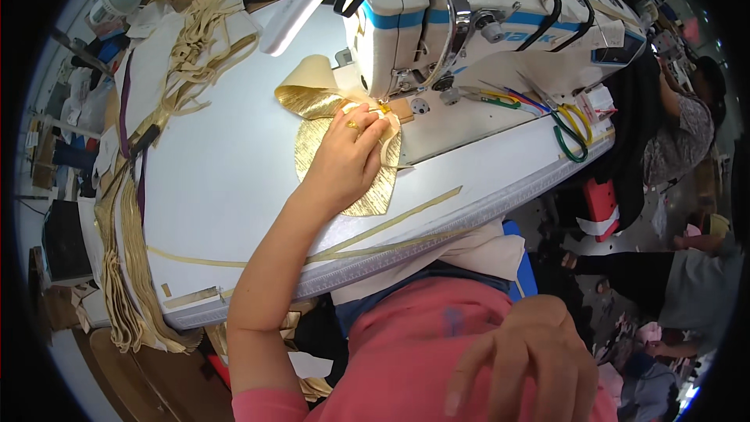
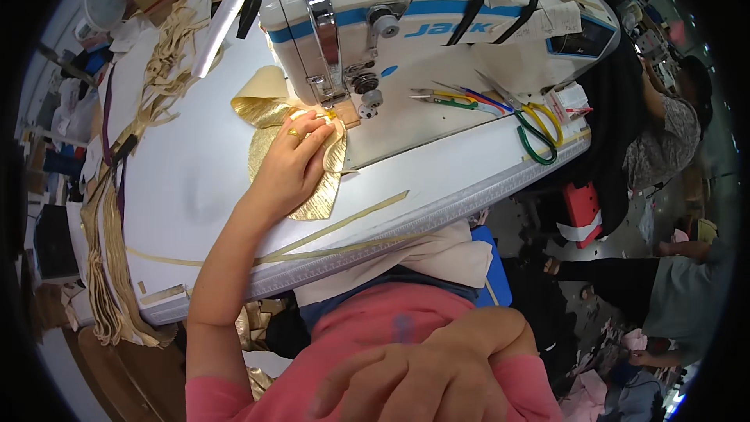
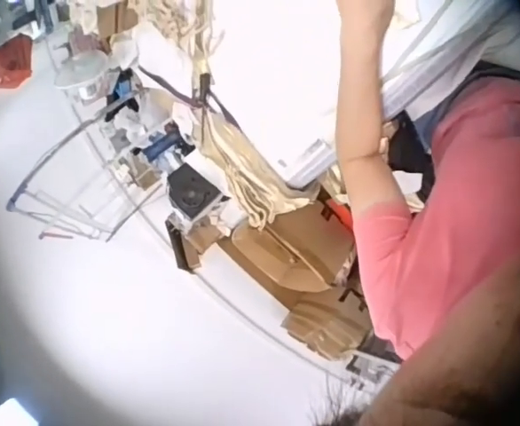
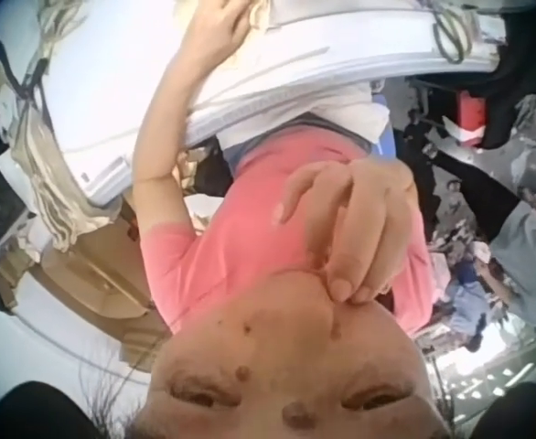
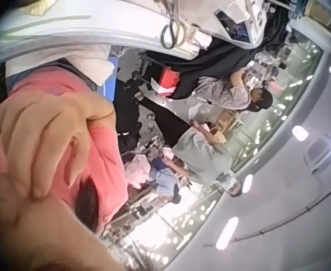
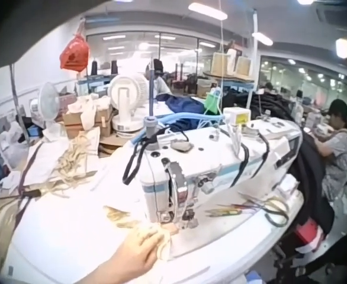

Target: Sewing pieces of gold-colored fabric together using an industrial sewing machine.

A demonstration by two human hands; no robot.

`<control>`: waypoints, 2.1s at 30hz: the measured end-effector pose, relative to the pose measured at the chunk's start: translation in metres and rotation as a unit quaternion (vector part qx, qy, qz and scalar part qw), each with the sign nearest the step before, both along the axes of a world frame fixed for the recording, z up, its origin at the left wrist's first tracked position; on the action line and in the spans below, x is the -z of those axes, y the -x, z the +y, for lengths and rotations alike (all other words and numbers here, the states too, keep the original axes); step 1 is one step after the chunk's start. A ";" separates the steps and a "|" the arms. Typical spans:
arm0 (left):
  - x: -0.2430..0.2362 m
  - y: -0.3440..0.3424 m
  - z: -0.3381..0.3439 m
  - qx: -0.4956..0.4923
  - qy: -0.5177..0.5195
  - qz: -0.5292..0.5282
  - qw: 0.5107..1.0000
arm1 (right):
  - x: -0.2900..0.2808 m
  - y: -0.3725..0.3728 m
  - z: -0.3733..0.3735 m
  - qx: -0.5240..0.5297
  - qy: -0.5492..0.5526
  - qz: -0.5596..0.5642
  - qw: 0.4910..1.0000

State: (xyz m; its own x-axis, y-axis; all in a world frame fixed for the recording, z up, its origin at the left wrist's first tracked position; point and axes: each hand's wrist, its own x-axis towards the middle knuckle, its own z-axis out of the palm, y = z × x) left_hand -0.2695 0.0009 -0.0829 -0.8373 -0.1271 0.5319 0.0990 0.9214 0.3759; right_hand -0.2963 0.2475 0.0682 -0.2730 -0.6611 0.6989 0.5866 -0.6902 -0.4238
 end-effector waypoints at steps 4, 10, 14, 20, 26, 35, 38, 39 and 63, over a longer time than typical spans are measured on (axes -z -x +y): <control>0.001 0.001 0.002 0.008 -0.008 0.005 1.000 | -0.001 0.003 0.004 -0.023 -0.008 0.021 0.999; -0.001 -0.004 0.002 0.000 -0.009 0.006 1.000 | 0.010 0.030 0.002 -0.064 -0.008 0.140 0.988; -0.003 0.004 0.004 0.006 -0.011 0.013 1.000 | 0.049 0.067 -0.015 0.306 -0.255 0.477 0.783; -0.001 0.001 0.002 0.003 -0.001 0.016 1.000 | 0.117 0.121 -0.071 0.479 -0.238 0.638 0.554; 0.002 0.000 0.001 -0.002 0.000 0.011 1.000 | 0.131 0.131 -0.092 0.484 -0.187 0.695 0.498; -0.002 -0.001 0.005 -0.011 -0.011 -0.005 1.000 | 0.139 0.142 -0.102 0.493 -0.146 0.713 0.477; -0.004 0.000 0.004 -0.007 -0.011 -0.006 1.000 | 0.137 0.141 -0.101 0.488 -0.158 0.712 0.480; -0.004 0.000 0.004 -0.007 -0.011 -0.006 1.000 | 0.136 0.141 -0.100 0.484 -0.163 0.712 0.482; -0.002 -0.002 0.003 -0.011 -0.012 -0.023 1.000 | 0.154 0.139 -0.098 0.470 -0.361 0.534 0.603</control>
